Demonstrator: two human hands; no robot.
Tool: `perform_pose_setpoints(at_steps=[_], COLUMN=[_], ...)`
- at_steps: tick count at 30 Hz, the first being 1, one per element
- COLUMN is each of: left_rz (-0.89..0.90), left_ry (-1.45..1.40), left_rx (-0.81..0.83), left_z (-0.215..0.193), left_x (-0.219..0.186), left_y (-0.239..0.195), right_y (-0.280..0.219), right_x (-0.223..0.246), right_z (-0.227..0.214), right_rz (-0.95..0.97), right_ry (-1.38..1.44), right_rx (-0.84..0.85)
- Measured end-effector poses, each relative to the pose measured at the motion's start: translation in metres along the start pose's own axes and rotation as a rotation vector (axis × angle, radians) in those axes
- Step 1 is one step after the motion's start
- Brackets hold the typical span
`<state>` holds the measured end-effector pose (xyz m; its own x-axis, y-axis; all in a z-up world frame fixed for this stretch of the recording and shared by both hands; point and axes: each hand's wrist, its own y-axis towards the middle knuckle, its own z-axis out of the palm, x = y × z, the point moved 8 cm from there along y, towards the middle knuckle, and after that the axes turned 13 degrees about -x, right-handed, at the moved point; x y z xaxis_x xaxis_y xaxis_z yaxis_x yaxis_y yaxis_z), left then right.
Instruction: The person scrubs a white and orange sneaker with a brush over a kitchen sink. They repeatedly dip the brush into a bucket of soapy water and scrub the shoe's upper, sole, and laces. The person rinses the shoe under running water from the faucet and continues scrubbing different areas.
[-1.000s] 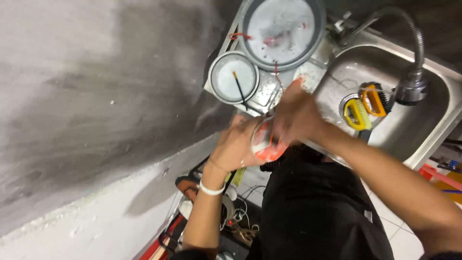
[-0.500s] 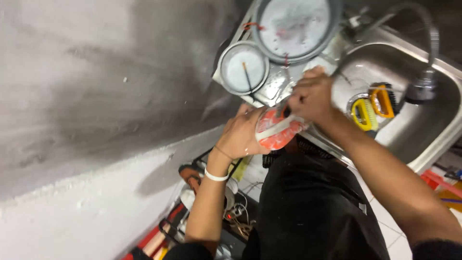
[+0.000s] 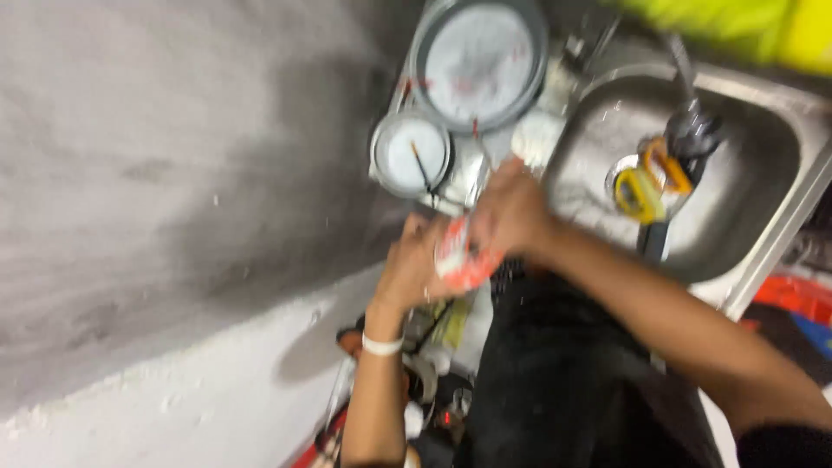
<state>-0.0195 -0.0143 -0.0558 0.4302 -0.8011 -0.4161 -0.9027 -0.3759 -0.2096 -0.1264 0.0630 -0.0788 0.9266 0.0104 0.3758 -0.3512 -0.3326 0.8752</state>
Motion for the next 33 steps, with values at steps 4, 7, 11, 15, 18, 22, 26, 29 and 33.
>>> perform_pose_setpoints(at_steps=[4, 7, 11, 15, 18, 22, 26, 29, 33], left_rz=[0.049, 0.108, 0.098, 0.099, 0.134, 0.223, 0.18, 0.184, 0.367], left_ry=[0.017, 0.04, 0.117, -0.007, 0.025, 0.067, 0.051, 0.025, -0.052], left_rx=[-0.03, -0.106, -0.087, -0.051, -0.02, -0.082, -0.07, -0.006, -0.086], left_z=[0.007, -0.002, 0.013, -0.001, 0.003, 0.02, -0.001, 0.002, 0.0], left_x=[-0.005, -0.012, 0.007, -0.011, -0.015, 0.005, -0.007, -0.013, -0.027], left_y=[-0.006, -0.008, -0.011, 0.002, -0.01, 0.001, 0.01, 0.01, -0.002], right_y=[0.003, 0.008, -0.054, 0.021, 0.062, 0.055, 0.058, 0.05, 0.012], right_x=[-0.008, 0.009, -0.055, 0.019, 0.05, 0.056, 0.02, 0.059, -0.003], right_z=[0.001, -0.01, 0.02, -0.011, -0.04, -0.034, -0.021, -0.029, 0.011], right_rz=[0.078, 0.165, 0.197, 0.094, -0.015, -0.286, -0.428, -0.378, -0.076], right_ry=[0.311, 0.309, 0.102, 0.1, 0.276, 0.345, 0.188, 0.374, 0.031], right_rx=[0.077, 0.084, 0.133, 0.123, 0.004, -0.039, -0.063, -0.052, 0.426])
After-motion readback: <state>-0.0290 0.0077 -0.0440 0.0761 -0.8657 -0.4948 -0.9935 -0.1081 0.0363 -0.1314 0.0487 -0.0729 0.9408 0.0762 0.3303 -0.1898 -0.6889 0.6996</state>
